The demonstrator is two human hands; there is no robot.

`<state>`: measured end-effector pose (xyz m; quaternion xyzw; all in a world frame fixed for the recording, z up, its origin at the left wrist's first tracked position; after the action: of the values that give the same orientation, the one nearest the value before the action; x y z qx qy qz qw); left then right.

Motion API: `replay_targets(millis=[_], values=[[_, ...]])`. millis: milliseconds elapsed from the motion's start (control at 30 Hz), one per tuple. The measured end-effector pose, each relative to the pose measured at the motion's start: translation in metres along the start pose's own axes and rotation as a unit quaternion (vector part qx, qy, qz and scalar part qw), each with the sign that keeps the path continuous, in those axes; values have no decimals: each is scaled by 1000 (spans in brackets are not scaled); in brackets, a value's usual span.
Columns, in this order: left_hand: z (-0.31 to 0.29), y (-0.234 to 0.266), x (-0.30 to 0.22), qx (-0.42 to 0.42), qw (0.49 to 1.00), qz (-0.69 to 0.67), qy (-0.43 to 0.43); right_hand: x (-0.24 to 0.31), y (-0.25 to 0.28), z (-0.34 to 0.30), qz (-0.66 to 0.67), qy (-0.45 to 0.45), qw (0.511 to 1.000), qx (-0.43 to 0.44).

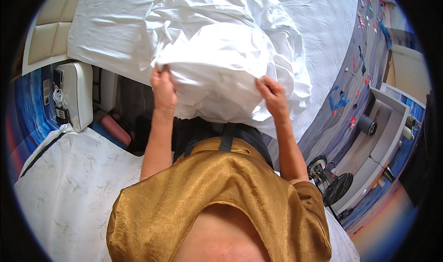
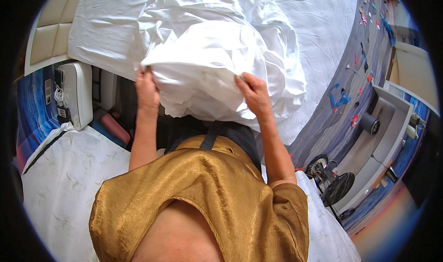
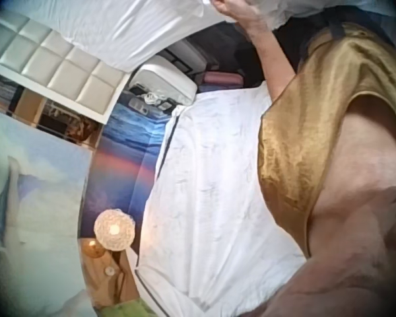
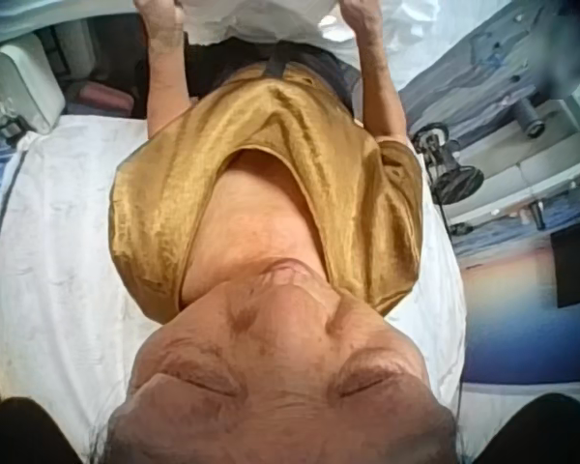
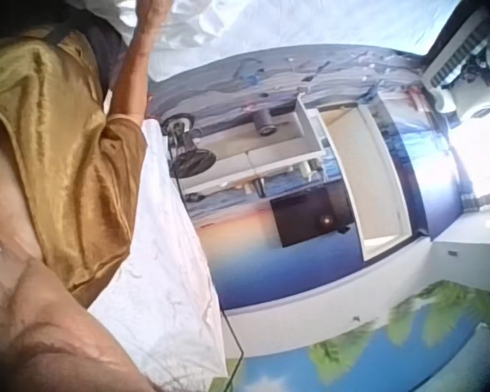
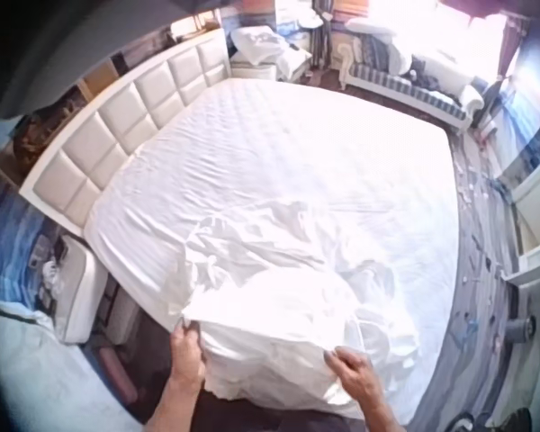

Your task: The person folds a large white bed sheet on a bed. They smooth and align the sheet, then fold it in half multiple times to create a compact bundle.

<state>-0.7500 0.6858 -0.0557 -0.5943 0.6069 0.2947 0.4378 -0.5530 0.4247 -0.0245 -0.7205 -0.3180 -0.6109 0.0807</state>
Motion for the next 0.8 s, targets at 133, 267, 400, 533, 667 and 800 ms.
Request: replay_targets(millis=[133, 267, 400, 533, 667, 800], values=[[13, -16, -93, -14, 993, 11, -117, 35, 71, -7, 70, -1, 995, -65], [18, -25, -158, -17, 942, 133, -308, 23, 165, -17, 174, 18, 945, -277], [56, -24, -139, -5, 880, 221, -421, -21, 204, -2, 121, -27, 952, -281], [82, -61, -81, -13, 852, 388, -351, -85, 203, 32, 36, -55, 944, -324], [103, -89, -51, -20, 804, 466, -368, -106, 161, 65, 89, -54, 946, -307], [44, -136, -58, -12, 668, 408, -622, -73, 131, 60, 159, -48, 946, -280]])
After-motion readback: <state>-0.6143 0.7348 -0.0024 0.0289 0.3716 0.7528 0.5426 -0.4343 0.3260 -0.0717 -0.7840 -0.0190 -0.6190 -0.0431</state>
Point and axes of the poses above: each hand's wrist, its own z-axis towards the middle knuckle, its own y-axis out of the back of the hand, x = y × z, the point moved 7 cm from there along z, towards the middle knuckle, and after that the axes turned 13 degrees about -x, right-handed, at the moved point
